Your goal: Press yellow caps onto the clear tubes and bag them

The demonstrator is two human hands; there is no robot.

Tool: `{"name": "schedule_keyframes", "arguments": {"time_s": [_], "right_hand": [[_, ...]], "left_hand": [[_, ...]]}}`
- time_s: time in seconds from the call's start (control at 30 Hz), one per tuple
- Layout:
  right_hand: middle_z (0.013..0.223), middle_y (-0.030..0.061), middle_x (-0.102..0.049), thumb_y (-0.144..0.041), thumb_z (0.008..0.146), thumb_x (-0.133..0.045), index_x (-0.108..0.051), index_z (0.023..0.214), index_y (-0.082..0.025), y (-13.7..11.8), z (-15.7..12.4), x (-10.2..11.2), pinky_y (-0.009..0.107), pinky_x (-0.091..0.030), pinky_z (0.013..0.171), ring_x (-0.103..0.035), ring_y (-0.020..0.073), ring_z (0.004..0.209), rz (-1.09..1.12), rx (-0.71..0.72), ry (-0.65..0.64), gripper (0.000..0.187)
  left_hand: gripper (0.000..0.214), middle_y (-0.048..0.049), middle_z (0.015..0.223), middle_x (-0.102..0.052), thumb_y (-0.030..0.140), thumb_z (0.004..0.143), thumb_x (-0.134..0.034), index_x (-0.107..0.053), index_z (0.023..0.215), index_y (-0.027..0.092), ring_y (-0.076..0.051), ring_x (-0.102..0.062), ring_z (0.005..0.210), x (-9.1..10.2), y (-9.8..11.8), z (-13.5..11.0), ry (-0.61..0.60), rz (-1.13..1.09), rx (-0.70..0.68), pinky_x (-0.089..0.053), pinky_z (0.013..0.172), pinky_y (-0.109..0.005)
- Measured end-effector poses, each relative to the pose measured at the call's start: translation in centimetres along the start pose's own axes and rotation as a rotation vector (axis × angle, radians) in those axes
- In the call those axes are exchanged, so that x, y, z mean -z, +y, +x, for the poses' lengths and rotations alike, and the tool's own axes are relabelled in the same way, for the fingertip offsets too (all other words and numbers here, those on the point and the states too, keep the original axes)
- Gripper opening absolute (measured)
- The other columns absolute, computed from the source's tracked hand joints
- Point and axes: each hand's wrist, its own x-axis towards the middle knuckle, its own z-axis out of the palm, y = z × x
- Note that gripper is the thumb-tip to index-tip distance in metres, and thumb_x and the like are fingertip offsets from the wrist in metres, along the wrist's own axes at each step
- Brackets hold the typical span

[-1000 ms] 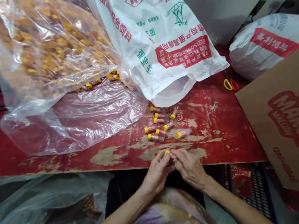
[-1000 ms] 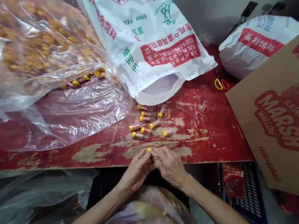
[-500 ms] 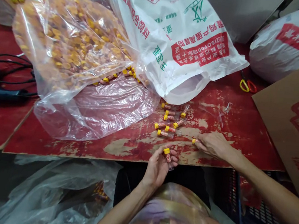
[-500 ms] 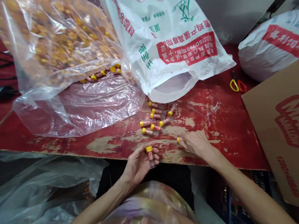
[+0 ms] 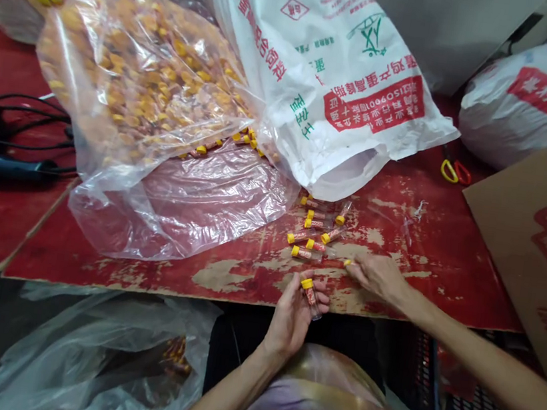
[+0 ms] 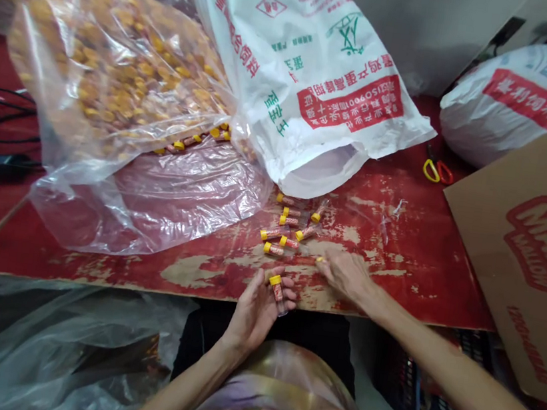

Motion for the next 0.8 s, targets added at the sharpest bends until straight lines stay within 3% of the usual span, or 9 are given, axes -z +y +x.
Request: {"name": "schedule_keyframes", "arguments": {"time_s": [0.1,0.2,0.33,0.43,0.53,0.63,0.73,0.8], "right_hand": [[0.091,0.0089,-0.068,-0.03,0.096,-0.031,-0.061,0.1,-0.018,-3.9,-1.7,-1.1,0.027,-0.045,0.065,-0.063,0.0178,0.077,0.257,0.176,0.221,0.033],[0.104,0.009,-0.064,-0.03,0.096,-0.035,-0.056,0.113,-0.019,-6.9,-2.3,-1.4,0.027,-0.047,0.073,-0.061,0.0171,0.087,0.405,0.377,0.317,0.029],[0.102,0.0101,-0.06,-0.027,0.094,-0.041,-0.058,0.115,-0.02,-7.7,0.6,-1.8,0.03,-0.045,0.074,-0.057,0.0204,0.089,0.24,0.298,0.462,0.028],[0.095,0.0113,-0.06,-0.025,0.093,-0.043,-0.063,0.106,-0.018,-7.7,3.2,-2.5,0.032,-0.041,0.071,-0.054,0.0232,0.087,0.007,0.226,0.459,0.025],[0.103,0.0139,-0.061,-0.023,0.092,-0.044,-0.064,0.103,-0.016,-8.0,3.5,-2.6,0.034,-0.038,0.075,-0.054,0.0248,0.091,-0.057,0.236,0.454,0.024],[0.102,0.0127,-0.065,-0.026,0.09,-0.045,-0.062,0.106,-0.017,-7.0,1.6,-1.1,0.033,-0.038,0.075,-0.058,0.0244,0.093,-0.013,0.251,0.345,0.025],[0.076,0.0089,-0.068,-0.03,0.092,-0.04,-0.065,0.092,-0.017,-4.6,-0.1,0.9,0.029,-0.035,0.06,-0.062,0.0207,0.07,-0.061,0.131,0.053,0.028],[0.07,0.009,-0.067,-0.029,0.091,-0.039,-0.065,0.091,-0.017,-3.1,-0.4,1.6,0.027,-0.032,0.055,-0.063,0.0203,0.064,-0.133,0.062,-0.1,0.029]], "left_hand": [[0.036,-0.004,0.087,-0.063,0.044,0.08,-0.065,-0.059,0.103,0.017,-0.013,-0.061,0.072,0.4,-0.1,-0.5,-0.003,-0.035,-0.056,-0.049,0.067,-0.026],[0.032,-0.0012,0.085,-0.063,0.034,0.076,-0.071,-0.06,0.101,0.018,-0.01,-0.06,0.071,0.9,0.2,-0.6,0.072,-0.087,-0.161,-0.049,0.066,-0.021],[0.029,-0.0028,0.079,-0.063,0.033,0.077,-0.066,-0.06,0.1,0.016,-0.013,-0.06,0.062,1.7,1.3,-0.9,0.113,-0.083,-0.136,-0.049,0.057,-0.025],[0.034,-0.0054,0.077,-0.063,0.041,0.081,-0.059,-0.061,0.1,0.012,-0.015,-0.059,0.058,2.1,2.1,-1.4,0.068,-0.107,-0.085,-0.049,0.053,-0.028],[0.042,-0.0072,0.08,-0.064,0.048,0.081,-0.058,-0.061,0.099,0.011,-0.017,-0.061,0.061,2.4,2.4,-1.7,0.035,-0.135,-0.076,-0.05,0.053,-0.029],[0.034,-0.0058,0.08,-0.064,0.039,0.079,-0.064,-0.06,0.1,0.012,-0.016,-0.061,0.062,2.8,2.4,-1.7,0.043,-0.125,-0.084,-0.05,0.054,-0.027],[0.03,-0.0043,0.078,-0.065,0.021,0.074,-0.068,-0.058,0.102,0.014,-0.015,-0.061,0.06,3.0,2.2,-1.4,0.056,-0.066,-0.099,-0.05,0.053,-0.026],[0.031,-0.0052,0.077,-0.066,0.017,0.074,-0.067,-0.056,0.103,0.014,-0.015,-0.062,0.06,2.9,2.1,-1.2,0.074,-0.029,-0.098,-0.051,0.053,-0.026]]}}
